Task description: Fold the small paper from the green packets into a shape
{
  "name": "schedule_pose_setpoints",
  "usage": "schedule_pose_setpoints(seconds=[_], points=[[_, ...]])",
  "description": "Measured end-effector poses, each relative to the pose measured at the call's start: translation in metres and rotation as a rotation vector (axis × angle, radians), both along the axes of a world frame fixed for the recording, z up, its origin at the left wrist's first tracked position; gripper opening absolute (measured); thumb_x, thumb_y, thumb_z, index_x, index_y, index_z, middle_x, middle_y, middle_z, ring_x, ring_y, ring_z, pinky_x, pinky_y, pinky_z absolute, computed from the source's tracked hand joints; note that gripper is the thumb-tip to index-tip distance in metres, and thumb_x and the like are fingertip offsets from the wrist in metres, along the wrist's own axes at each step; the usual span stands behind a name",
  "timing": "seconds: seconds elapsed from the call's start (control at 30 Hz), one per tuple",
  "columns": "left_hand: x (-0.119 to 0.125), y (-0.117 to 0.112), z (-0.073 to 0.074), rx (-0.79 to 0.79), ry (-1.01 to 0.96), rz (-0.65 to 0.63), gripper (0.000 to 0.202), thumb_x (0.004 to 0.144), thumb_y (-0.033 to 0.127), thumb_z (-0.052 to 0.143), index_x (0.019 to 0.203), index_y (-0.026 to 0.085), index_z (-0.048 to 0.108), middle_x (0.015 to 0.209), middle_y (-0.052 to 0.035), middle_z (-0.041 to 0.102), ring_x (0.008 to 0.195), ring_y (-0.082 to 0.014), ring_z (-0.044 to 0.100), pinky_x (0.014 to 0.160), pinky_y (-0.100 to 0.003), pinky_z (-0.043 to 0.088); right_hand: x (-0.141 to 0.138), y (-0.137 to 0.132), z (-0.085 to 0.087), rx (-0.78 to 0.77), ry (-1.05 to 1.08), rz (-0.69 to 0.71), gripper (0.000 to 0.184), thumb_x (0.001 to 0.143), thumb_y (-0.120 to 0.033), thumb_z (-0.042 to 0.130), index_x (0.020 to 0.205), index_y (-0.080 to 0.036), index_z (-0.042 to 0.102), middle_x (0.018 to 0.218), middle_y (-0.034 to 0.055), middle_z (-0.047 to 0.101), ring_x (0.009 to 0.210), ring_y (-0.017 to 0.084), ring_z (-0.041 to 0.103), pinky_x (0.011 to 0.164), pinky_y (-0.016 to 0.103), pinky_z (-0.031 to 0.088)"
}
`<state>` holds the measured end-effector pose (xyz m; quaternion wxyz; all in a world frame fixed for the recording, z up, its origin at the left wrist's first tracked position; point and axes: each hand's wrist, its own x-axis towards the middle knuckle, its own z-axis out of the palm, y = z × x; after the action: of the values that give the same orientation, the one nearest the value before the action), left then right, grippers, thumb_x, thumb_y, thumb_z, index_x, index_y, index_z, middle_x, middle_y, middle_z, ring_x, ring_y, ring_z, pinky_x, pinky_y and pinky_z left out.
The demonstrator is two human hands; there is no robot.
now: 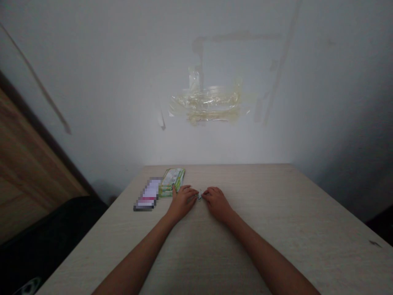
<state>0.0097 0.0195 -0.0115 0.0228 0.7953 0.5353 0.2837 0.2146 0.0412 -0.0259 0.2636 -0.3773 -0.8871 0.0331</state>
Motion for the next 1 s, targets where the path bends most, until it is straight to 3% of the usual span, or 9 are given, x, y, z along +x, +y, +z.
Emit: schedule_pose_setpoints(seconds=[0.23,0.5,0.73,1.0], points=[[0.004,-0.003,0.002,-0.052,0.036,0.000,0.020,0.090,0.031,0.051,0.101,0.034,0.068,0.108,0.0017,0.072,0.125,-0.0248,0.048,0.109,-0.070,-0.006,-0.001,-0.001,0.001,-0.037,0.013,0.001,0.040,0.085,-0.007,0.048,0.118,-0.020,0.066,0.115,0.0082,0.064,0.119,0.022,0.048,0.107,0.039,0.033],[0.004,-0.009,0.009,-0.029,0.131,-0.052,0.023,0.092,0.027,0.046,0.104,0.032,0.065,0.114,0.0004,0.070,0.130,-0.0254,0.042,0.108,-0.071,-0.009,0.002,-0.001,0.001,-0.147,-0.009,-0.038,0.048,0.083,-0.005,0.045,0.119,-0.028,0.065,0.120,0.0051,0.065,0.132,0.023,0.040,0.113,0.052,0.018],[0.004,-0.008,0.006,-0.018,0.174,-0.041,0.026,0.090,0.022,0.045,0.108,0.031,0.062,0.111,0.0007,0.070,0.131,-0.0267,0.040,0.108,-0.073,-0.006,0.002,-0.003,0.002,-0.175,-0.003,-0.044,0.049,0.082,-0.004,0.044,0.121,-0.027,0.064,0.122,0.0042,0.064,0.134,0.023,0.038,0.114,0.052,0.016],[0.003,-0.011,0.002,-0.020,0.213,-0.033,0.037,0.084,0.017,0.046,0.117,0.032,0.058,0.122,-0.0003,0.065,0.132,-0.0284,0.038,0.111,-0.069,-0.002,0.002,-0.004,0.008,-0.201,0.001,-0.040,0.051,0.081,-0.002,0.041,0.121,-0.027,0.063,0.123,0.0043,0.064,0.135,0.021,0.038,0.114,0.052,0.015]])
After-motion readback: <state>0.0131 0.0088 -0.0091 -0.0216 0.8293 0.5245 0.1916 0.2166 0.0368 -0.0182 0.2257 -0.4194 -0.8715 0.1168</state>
